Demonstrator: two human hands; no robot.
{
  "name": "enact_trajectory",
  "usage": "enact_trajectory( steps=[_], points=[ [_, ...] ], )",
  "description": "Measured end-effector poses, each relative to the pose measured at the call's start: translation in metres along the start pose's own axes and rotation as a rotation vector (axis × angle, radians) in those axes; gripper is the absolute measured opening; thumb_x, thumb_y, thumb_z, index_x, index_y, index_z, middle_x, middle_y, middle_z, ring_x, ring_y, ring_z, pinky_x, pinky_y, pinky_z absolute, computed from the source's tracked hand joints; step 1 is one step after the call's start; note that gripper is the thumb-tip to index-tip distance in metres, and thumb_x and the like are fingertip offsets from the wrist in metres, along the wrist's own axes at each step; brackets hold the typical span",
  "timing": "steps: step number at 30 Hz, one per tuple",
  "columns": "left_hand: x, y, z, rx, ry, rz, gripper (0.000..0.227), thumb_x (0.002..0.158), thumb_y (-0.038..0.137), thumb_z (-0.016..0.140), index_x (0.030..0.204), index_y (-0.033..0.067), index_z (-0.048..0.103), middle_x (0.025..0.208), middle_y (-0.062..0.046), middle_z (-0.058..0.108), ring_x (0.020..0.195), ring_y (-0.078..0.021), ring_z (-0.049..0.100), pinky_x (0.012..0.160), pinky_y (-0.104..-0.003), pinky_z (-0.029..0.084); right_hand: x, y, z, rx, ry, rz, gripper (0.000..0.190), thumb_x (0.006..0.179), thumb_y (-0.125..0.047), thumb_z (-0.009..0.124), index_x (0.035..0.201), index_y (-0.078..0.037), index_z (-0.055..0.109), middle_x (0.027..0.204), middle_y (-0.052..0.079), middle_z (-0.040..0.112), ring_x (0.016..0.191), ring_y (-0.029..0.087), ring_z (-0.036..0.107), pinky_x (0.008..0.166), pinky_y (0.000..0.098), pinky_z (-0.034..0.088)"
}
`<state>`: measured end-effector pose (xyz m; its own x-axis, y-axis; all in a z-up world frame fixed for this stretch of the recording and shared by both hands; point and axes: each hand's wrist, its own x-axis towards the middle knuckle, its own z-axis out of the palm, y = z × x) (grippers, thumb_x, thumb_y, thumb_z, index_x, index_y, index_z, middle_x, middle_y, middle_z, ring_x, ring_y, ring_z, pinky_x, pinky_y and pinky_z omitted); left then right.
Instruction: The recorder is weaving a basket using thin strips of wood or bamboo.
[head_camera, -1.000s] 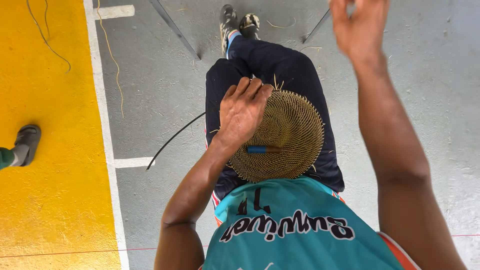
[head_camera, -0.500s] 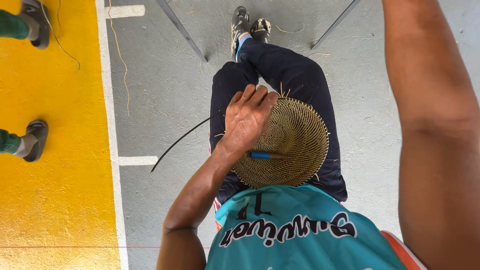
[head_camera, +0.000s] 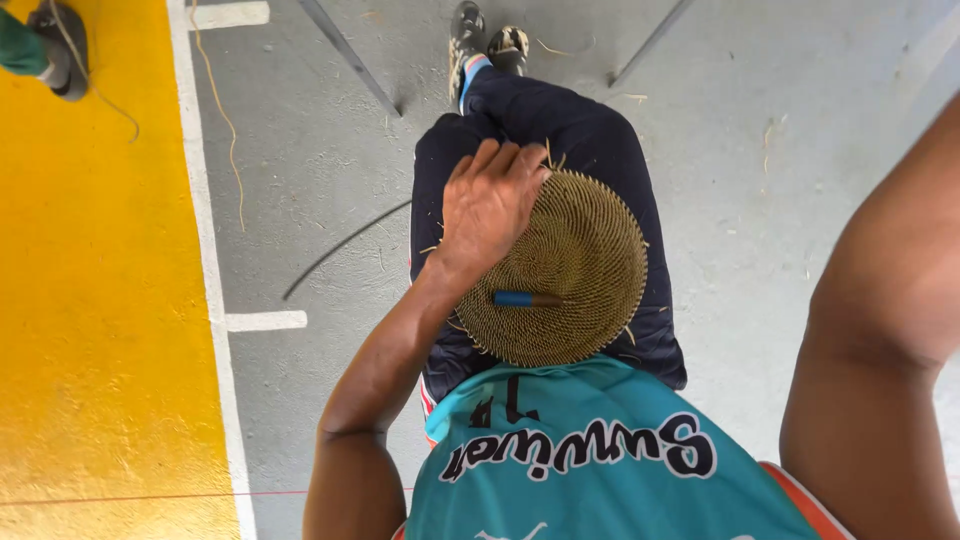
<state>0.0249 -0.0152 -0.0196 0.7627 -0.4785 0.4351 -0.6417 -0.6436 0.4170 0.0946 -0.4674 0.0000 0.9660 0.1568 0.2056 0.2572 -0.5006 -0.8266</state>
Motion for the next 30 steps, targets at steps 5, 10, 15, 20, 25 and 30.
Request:
enact_trajectory(
  steps=[5,10,15,20,25,30],
  points=[
    [0.016,-0.021,0.018,-0.092,-0.024,-0.026,0.038,0.105,0.041,0.059,0.11,0.005,0.071,0.091,-0.007,0.073,0.085,-0.0246,0.065,0.075,-0.041,0.054,-0.035,-0.115,0.143,0.024,-0.034,0.033,0.016,0.114,-0.017,0.064,0.112,-0.002,0.067,0.086,0.006,0.068,0.071,0.01,0.065,0.063,0.0269,0.058],
    [0.021,-0.015,0.015,-0.232,0.007,-0.022,0.038,0.105,0.041,0.059,0.107,0.0063,0.074,0.09,-0.006,0.074,0.083,-0.0224,0.065,0.078,-0.04,0.054,-0.066,-0.112,0.217,0.2,-0.129,0.24,0.012,0.107,-0.017,0.064,0.102,-0.006,0.066,0.071,0.002,0.064,0.056,0.006,0.058,0.049,0.0251,0.048],
    [0.024,-0.025,0.023,-0.503,0.12,-0.206,0.03,0.097,0.034,0.068,0.093,0.0055,0.076,0.084,-0.004,0.073,0.077,-0.015,0.066,0.067,-0.033,0.056,-0.089,-0.138,0.215,0.115,-0.141,0.228,0.01,0.103,-0.016,0.068,0.101,-0.006,0.067,0.073,0.002,0.064,0.061,0.006,0.057,0.051,0.0238,0.042],
    [0.034,-0.049,0.024,-0.509,0.031,-0.43,0.034,0.101,0.028,0.069,0.076,0.0064,0.066,0.061,-0.001,0.061,0.052,-0.0098,0.052,0.047,-0.031,0.042,-0.13,-0.124,0.193,0.057,-0.37,0.192,0.011,0.096,-0.015,0.067,0.104,-0.008,0.068,0.08,0.001,0.072,0.068,0.005,0.069,0.055,0.0236,0.057],
    [0.045,-0.08,0.032,-0.383,0.105,-0.393,0.03,0.101,0.027,0.069,0.076,0.0109,0.067,0.063,0.001,0.066,0.052,-0.008,0.057,0.045,-0.028,0.044,-0.157,-0.129,0.178,0.147,-0.417,0.293,0.014,0.091,-0.013,0.07,0.104,-0.007,0.072,0.085,0.004,0.076,0.073,0.011,0.071,0.061,0.0281,0.059],
    [0.059,-0.106,0.017,-0.251,0.213,-0.328,0.026,0.101,0.028,0.071,0.08,0.0125,0.069,0.064,0.001,0.069,0.056,-0.0067,0.065,0.049,-0.027,0.05,-0.162,-0.134,0.176,0.081,-0.512,0.299,0.013,0.088,-0.017,0.072,0.1,-0.01,0.074,0.084,0.003,0.079,0.068,0.012,0.074,0.057,0.0286,0.06]
  ],
)
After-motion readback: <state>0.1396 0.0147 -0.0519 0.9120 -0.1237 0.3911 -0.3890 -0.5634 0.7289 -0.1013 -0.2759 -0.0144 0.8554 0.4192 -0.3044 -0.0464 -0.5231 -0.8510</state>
